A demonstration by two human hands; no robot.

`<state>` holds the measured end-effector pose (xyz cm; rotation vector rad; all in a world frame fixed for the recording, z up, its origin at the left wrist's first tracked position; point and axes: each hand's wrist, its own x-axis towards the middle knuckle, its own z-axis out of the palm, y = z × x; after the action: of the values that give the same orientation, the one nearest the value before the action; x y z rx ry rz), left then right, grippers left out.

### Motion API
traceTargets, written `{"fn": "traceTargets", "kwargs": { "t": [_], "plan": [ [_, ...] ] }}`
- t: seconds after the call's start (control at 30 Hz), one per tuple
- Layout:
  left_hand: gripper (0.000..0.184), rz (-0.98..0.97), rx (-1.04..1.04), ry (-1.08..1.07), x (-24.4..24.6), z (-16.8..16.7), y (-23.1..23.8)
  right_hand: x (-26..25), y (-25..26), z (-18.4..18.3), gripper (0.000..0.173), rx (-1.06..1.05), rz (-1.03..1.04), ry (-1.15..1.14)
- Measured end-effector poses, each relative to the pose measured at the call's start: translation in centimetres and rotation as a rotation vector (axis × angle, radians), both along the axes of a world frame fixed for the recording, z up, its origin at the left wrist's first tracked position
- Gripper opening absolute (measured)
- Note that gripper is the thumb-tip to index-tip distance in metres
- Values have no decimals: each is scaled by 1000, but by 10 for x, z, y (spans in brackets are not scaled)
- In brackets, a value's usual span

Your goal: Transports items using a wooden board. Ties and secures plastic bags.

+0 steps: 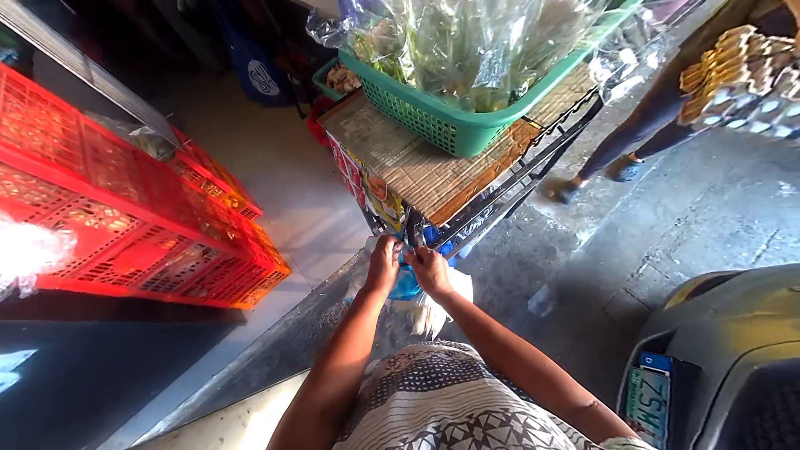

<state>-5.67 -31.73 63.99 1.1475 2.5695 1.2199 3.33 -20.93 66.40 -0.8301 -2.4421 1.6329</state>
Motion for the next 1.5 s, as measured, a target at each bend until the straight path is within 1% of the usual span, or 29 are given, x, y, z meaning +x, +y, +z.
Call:
{"fn": "traceTargets", "kwargs": {
  "t": [0.1,0.23,0.37,0.43,0.5,0.6,0.67,0.73,0.8,0.83,0.9,0.97,1.03,1.07,1.17,1.27,1.37,1.5],
  "plan": [
    [20,11,-70,2,-1,-5,1,-2,-3,6,34,64,34,-57],
    [30,104,-116,-48,1,-13,2,-2,-7,0,34,107,38,-51],
    [41,79,-141,-295,8,2,0,6,-3,6,35,135,64,-113],
    [42,80,-153,-360,7,15,-3,6,-4,10,34,116,60,-120],
    [39,102,-75,-477,11,22,-7,9,-6,9,34,75,42,-110],
    [32,122,100,-648,17,23,-8,12,0,-5,31,-43,12,-13],
    [27,133,185,-739,21,20,-15,16,-2,-16,28,-176,8,89],
    [16,138,286,-835,23,13,-21,21,-8,-18,24,-394,-12,154],
    [16,135,367,-932,26,14,-26,23,-12,-17,20,-601,-58,168],
    [17,138,393,-954,25,13,-28,23,-12,-17,19,-668,-68,177],
    [14,125,406,-927,22,8,-29,22,-11,-17,20,-666,-49,221],
    [12,121,375,-858,22,6,-29,21,-10,-19,23,-573,-13,262],
    [17,132,321,-816,25,10,-26,18,-13,-21,26,-488,-3,278],
    [22,132,292,-800,25,12,-24,18,-13,-21,26,-464,1,271],
    [28,113,206,-719,24,16,-21,21,-10,-20,27,-415,22,241],
    [32,65,132,-603,23,14,-20,24,-6,-20,34,-310,32,176],
    [32,29,103,-511,24,10,-18,25,-5,-20,38,-202,35,155],
    [32,9,47,-469,28,2,-15,24,-8,-29,35,-62,9,93]
  ]
}}
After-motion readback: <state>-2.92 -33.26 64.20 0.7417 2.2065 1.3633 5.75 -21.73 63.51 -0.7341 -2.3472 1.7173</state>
